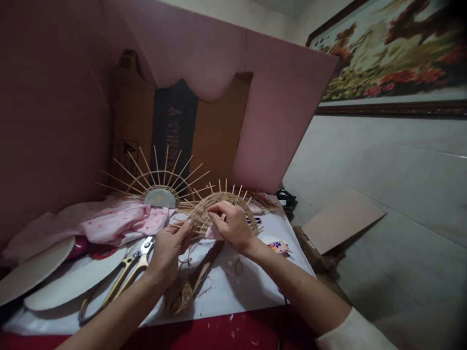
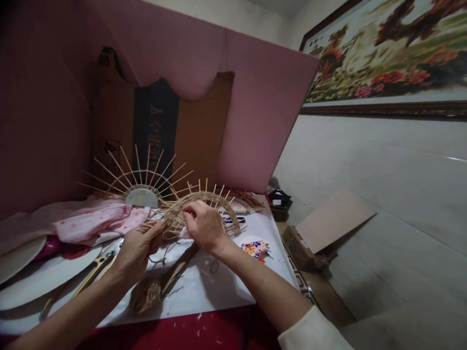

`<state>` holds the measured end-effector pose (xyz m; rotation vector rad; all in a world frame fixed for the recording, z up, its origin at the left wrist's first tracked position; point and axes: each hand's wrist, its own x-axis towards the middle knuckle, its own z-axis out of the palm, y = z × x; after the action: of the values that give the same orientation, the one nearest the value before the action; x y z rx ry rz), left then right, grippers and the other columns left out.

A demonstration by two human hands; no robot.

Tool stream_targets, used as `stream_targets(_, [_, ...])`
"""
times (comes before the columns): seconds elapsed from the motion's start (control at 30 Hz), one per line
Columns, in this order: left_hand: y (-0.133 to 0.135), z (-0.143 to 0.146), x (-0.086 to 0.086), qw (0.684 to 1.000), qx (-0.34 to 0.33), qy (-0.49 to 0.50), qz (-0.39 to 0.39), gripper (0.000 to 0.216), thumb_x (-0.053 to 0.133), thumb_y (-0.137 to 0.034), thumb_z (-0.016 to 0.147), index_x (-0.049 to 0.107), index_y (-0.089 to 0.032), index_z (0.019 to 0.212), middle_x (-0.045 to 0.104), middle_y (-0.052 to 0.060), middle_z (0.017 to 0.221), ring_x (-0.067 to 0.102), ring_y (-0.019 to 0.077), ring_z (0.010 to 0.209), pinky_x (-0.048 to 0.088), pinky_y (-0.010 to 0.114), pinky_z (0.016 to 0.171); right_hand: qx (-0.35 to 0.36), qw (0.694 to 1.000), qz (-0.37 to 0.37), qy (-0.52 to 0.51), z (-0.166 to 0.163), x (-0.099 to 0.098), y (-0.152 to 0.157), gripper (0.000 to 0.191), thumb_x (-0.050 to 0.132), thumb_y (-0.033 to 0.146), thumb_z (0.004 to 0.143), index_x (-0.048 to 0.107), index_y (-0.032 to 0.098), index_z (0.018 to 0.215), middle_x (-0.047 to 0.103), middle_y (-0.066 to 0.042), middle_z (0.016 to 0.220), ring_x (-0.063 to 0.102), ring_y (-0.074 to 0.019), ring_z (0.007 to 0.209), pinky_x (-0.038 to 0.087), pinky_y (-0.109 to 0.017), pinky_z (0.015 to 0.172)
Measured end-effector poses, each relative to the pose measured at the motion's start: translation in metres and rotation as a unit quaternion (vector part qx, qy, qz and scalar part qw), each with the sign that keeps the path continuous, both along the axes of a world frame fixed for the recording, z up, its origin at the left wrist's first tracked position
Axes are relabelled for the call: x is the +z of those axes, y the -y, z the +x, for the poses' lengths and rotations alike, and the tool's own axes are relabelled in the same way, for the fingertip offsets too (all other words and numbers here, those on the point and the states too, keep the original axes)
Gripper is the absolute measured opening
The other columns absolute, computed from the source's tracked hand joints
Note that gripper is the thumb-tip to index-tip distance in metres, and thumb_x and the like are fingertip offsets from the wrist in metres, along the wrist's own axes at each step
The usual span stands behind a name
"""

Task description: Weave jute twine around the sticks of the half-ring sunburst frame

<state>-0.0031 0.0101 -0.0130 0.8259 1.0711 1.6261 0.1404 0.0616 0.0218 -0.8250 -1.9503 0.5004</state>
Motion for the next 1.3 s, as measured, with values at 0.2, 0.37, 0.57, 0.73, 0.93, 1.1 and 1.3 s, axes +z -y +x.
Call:
stream_targets(0.2, [0.002, 0.001, 0.002, 1.0, -0.003, -0.009, 0.023, 0.039, 0.074, -0.038, 0.064, 0.046, -0.015, 0.049, 0.032, -0.008, 0.043, 0.021, 0.0037, 0.041, 0.014, 0.019, 0.037, -0.046, 0.991, 0.082, 0.099, -0.015, -0.005, 0.002, 0.014, 0.052, 0.018, 0.083, 0.066, 0.02, 0.084, 0.065, -0.004, 0.081, 0.056, -0.0156, 0.074, 0.038, -0.027, 0.069])
stream_targets(0.37, [0.005, 0.001, 0.004, 1.0, -0.004, -0.005, 0.026, 0.037, 0.075, -0.037, 0.063, 0.049, -0.015, 0.049, 0.033, -0.007, 0.043, 0.023, 0.0041, 0.041, 0.016, 0.019, 0.037, -0.07, 0.987, 0.094, 0.108, -0.016, -0.006, 0.0, 0.014, 0.051, 0.019, 0.085, 0.065, 0.019, 0.086, 0.066, -0.005, 0.08, 0.057, -0.0167, 0.074, 0.037, -0.028, 0.069])
stream_targets(0.57, [0.003, 0.001, 0.003, 0.999, -0.005, -0.019, 0.034, 0.035, 0.074, -0.038, 0.065, 0.053, -0.014, 0.05, 0.034, -0.006, 0.043, 0.023, 0.0045, 0.042, 0.015, 0.02, 0.038, -0.04, 0.984, 0.124, 0.121, -0.013, -0.004, -0.004, 0.015, 0.051, 0.02, 0.084, 0.067, 0.02, 0.084, 0.066, -0.004, 0.078, 0.054, -0.0149, 0.07, 0.035, -0.027, 0.068])
stream_targets(0.73, [0.002, 0.001, 0.001, 0.999, -0.006, -0.032, 0.038, 0.035, 0.072, -0.038, 0.067, 0.053, -0.015, 0.051, 0.034, -0.006, 0.044, 0.023, 0.0047, 0.042, 0.015, 0.02, 0.038, -0.059, 0.964, 0.164, 0.203, -0.012, 0.002, -0.003, 0.019, 0.048, 0.022, 0.087, 0.066, 0.018, 0.083, 0.067, -0.006, 0.078, 0.054, -0.0149, 0.068, 0.034, -0.027, 0.064])
stream_targets(0.93, [0.005, 0.002, 0.003, 0.998, -0.004, -0.039, 0.041, 0.04, 0.072, -0.039, 0.067, 0.048, -0.016, 0.046, 0.034, -0.006, 0.043, 0.023, 0.005, 0.042, 0.015, 0.021, 0.038, -0.08, 0.947, 0.16, 0.266, -0.014, 0.005, -0.006, 0.017, 0.047, 0.022, 0.087, 0.063, 0.017, 0.083, 0.068, -0.006, 0.08, 0.056, -0.0149, 0.069, 0.034, -0.027, 0.063])
stream_targets(1.1, [0.005, 0.003, 0.004, 0.999, -0.003, -0.035, 0.041, 0.04, 0.073, -0.039, 0.066, 0.046, -0.016, 0.047, 0.033, -0.006, 0.044, 0.023, 0.0051, 0.043, 0.017, 0.02, 0.038, -0.066, 0.955, 0.156, 0.243, -0.014, 0.004, -0.007, 0.014, 0.048, 0.018, 0.086, 0.062, 0.015, 0.082, 0.067, -0.005, 0.079, 0.056, -0.0149, 0.07, 0.035, -0.026, 0.065])
stream_targets(1.3, [0.003, 0.004, 0.002, 0.999, -0.003, -0.032, 0.034, 0.033, 0.073, -0.038, 0.066, 0.054, -0.014, 0.055, 0.038, -0.006, 0.046, 0.025, 0.0045, 0.043, 0.018, 0.018, 0.039, -0.074, 0.963, 0.139, 0.221, -0.013, 0.002, -0.01, 0.011, 0.051, 0.015, 0.083, 0.061, 0.015, 0.079, 0.065, -0.004, 0.075, 0.055, -0.0144, 0.067, 0.036, -0.026, 0.064])
